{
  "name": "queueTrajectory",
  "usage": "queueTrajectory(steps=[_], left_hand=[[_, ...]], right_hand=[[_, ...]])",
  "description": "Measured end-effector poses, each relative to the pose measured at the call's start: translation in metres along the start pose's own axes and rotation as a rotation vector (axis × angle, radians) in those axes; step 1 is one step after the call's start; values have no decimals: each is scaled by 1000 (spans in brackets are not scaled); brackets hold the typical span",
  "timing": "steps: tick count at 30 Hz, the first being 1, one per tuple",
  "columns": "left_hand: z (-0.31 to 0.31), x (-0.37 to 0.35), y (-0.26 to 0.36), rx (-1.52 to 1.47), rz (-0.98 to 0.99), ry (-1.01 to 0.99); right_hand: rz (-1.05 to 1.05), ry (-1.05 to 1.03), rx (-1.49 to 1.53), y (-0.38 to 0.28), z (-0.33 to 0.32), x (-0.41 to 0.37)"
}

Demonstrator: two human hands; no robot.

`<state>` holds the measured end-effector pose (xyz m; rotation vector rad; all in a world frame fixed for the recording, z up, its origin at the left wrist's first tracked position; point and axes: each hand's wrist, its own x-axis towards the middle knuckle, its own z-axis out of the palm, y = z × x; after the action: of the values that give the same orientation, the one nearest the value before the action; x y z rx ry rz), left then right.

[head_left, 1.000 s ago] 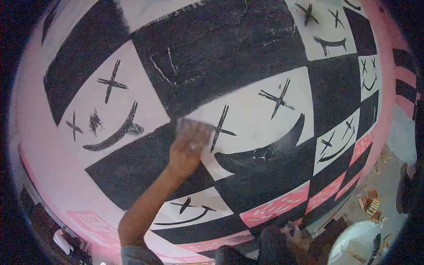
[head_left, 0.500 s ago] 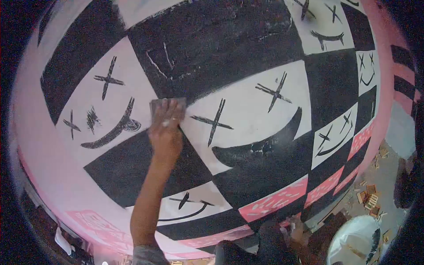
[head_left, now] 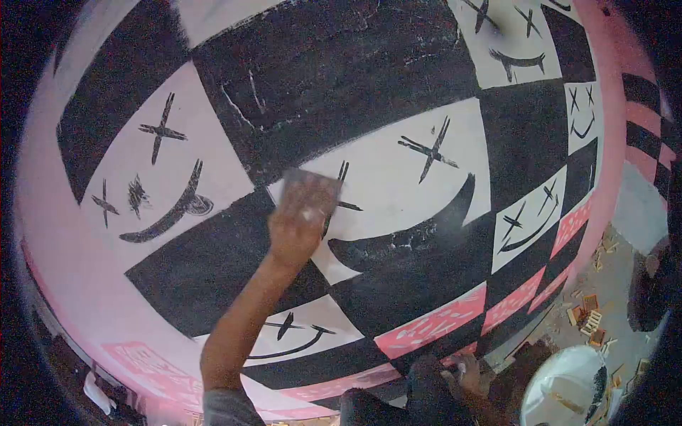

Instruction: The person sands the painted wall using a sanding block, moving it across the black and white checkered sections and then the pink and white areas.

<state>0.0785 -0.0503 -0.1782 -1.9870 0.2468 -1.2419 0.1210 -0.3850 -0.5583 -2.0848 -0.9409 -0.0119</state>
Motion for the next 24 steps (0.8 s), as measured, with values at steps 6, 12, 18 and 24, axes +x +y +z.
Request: queueTrajectory(steps=[6,12,18,24], left_hand=[[23,-22,39,-42,66,-91],[12,0,25,0,-158,-92],[8,-4,9,-26,69,-130],[13,-1,29,-76,94,-176]], right_hand=[[16,128,-61,28,22,-3],[13,49,70,35,17,-6],[170,-118,72,35,11,-7],[310,-87,501,14,0,2]])
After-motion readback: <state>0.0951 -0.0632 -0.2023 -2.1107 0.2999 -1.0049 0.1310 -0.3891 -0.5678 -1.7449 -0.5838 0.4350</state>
